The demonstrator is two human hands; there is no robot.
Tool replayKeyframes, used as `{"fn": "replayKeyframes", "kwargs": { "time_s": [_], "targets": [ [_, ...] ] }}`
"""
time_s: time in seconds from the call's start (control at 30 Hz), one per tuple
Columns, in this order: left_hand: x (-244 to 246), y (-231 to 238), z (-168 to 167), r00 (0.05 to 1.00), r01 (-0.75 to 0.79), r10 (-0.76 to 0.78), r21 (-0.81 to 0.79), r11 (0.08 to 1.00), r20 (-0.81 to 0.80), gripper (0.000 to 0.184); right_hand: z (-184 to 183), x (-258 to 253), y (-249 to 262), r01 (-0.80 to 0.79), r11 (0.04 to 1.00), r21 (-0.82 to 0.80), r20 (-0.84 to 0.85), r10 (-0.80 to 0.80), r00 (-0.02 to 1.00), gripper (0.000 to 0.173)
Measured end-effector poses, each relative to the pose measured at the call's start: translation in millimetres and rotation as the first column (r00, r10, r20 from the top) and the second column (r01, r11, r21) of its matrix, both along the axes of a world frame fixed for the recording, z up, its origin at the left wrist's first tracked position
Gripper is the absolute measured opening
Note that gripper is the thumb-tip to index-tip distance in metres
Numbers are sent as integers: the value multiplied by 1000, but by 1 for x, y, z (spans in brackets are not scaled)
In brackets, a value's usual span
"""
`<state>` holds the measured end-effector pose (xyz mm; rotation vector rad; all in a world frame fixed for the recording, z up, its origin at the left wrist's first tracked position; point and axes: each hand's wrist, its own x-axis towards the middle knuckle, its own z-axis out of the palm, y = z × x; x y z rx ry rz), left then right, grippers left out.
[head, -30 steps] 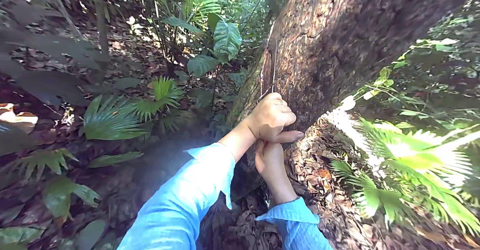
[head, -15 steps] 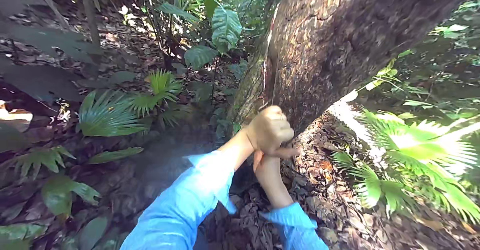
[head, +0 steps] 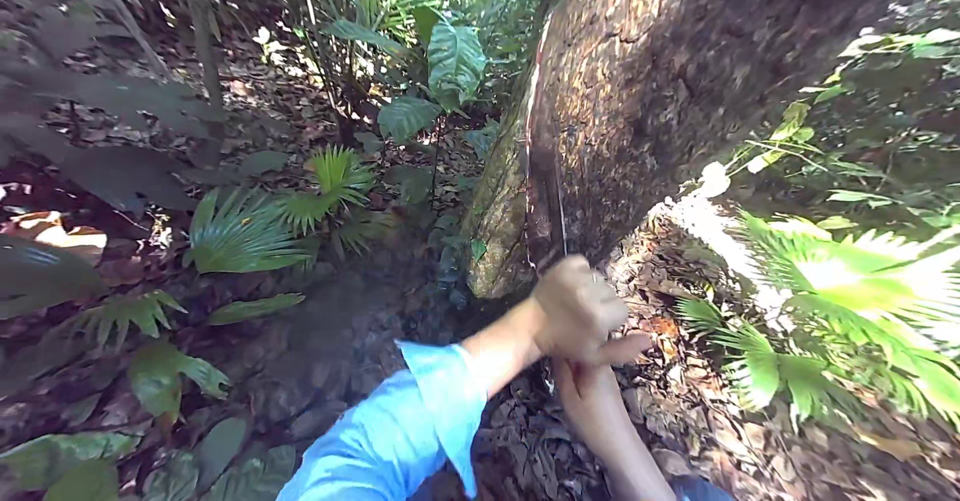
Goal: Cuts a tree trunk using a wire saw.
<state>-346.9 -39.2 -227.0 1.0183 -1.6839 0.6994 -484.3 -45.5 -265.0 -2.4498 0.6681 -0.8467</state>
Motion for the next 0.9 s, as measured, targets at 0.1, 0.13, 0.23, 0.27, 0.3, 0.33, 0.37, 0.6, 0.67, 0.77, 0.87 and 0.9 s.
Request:
{"fn": "replayKeyframes", "kwargs": {
  "time_s": [0.1, 0.13, 0.23, 0.27, 0.3, 0.33, 0.37, 0.6, 0.67, 0.77, 0.87, 0.9],
  "targets": [
    [-4, -1, -2, 998, 41, -38, -66, 997, 42, 54, -11, -7, -5, -8, 1000, 8, 54, 7, 999, 21],
    [3, -4, 3, 997, 48, -44, -62, 997, 67, 52, -7, 1, -12, -15, 1000, -20, 75, 16, 997, 22],
    [35, -27, 20, 992, 43, -31, -96, 994, 122, 45, 15, 36, -33, -26, 998, -58, 75, 31, 997, 24],
    [44, -34, 21, 991, 26, -11, -114, 993, 132, 43, 18, 45, -37, -30, 998, -46, 60, 33, 998, 26],
    [48, -39, 16, 990, 1, 17, -129, 992, 137, 44, 13, 49, -39, -30, 999, -34, 46, 32, 998, 26],
    [44, -38, 6, 990, -23, 40, -124, 992, 133, 46, 2, 47, -38, -23, 999, -35, 51, 25, 998, 25],
    [35, -34, -6, 991, -32, 45, -106, 994, 126, 50, -10, 40, -35, -16, 999, -35, 54, 18, 998, 25],
    [42, -45, -4, 987, -18, 46, -182, 983, 151, 52, -9, 46, -52, -34, 988, -150, 73, 45, 996, 23],
    [42, -52, -14, 985, -47, 83, -225, 973, 152, 53, -19, 48, -58, -40, 987, -154, 110, 57, 992, 26],
    [28, -42, -24, 989, -56, 79, -176, 983, 123, 54, -29, 36, -53, -47, 981, -190, 127, 72, 989, 28],
    [30, -40, -7, 986, -74, 87, -92, 993, 145, 54, -9, 37, -53, -45, 978, -203, 61, 58, 996, 21],
    [31, -43, -3, 985, -101, 112, -85, 991, 134, 52, -4, 38, -57, -46, 980, -192, 17, 50, 999, 21]
  ]
}}
